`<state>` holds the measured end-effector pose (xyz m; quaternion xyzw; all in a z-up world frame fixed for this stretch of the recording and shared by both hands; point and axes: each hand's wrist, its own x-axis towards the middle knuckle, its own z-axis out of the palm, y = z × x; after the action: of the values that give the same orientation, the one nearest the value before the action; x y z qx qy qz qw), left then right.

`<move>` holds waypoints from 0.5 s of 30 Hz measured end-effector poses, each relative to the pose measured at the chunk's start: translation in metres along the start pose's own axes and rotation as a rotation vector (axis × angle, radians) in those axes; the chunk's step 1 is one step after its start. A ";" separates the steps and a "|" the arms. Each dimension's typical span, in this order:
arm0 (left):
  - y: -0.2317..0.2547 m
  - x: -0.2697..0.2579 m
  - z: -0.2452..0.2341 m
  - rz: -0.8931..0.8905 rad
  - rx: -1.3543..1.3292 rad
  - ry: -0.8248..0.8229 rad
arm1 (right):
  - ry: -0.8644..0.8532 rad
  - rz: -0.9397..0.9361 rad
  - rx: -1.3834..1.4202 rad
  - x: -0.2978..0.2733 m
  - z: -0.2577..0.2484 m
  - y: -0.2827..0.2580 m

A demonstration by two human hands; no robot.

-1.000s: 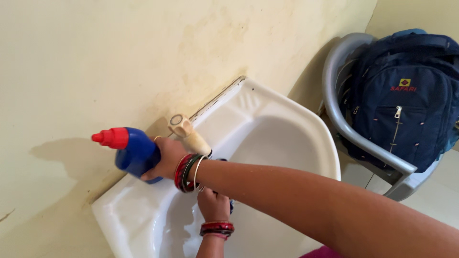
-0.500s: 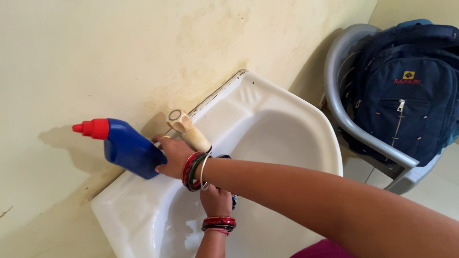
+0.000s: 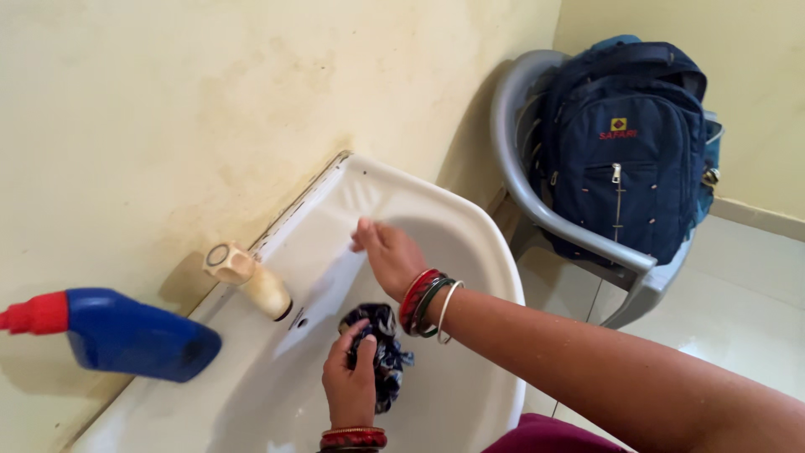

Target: The person cleans a bathroom sink by hand using a cloth and liquid cleaner. The person wipes the basin, the edges, and the faucet, then pours liquid cleaner onto a cloth to continue scrubbing the surface.

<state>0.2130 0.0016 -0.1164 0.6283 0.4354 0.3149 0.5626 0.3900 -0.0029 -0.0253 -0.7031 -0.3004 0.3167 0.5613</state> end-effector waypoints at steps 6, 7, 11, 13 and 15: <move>0.071 -0.016 0.011 0.292 0.142 -0.080 | -0.471 0.391 0.273 -0.004 -0.002 0.041; 0.083 -0.017 0.008 0.368 0.341 -0.058 | -0.463 0.373 0.328 -0.005 -0.004 0.038; 0.123 -0.036 -0.009 0.741 0.664 0.113 | -0.091 0.067 0.253 -0.007 0.008 0.011; 0.136 -0.040 -0.018 0.875 0.655 0.231 | 0.119 -0.102 0.230 -0.003 0.017 -0.011; 0.141 -0.035 -0.027 0.969 0.673 0.342 | 0.229 -0.323 0.105 0.005 0.024 -0.032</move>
<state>0.2011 -0.0161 0.0299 0.8386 0.2596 0.4765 0.0484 0.3720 0.0218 0.0012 -0.6470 -0.3266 0.1556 0.6712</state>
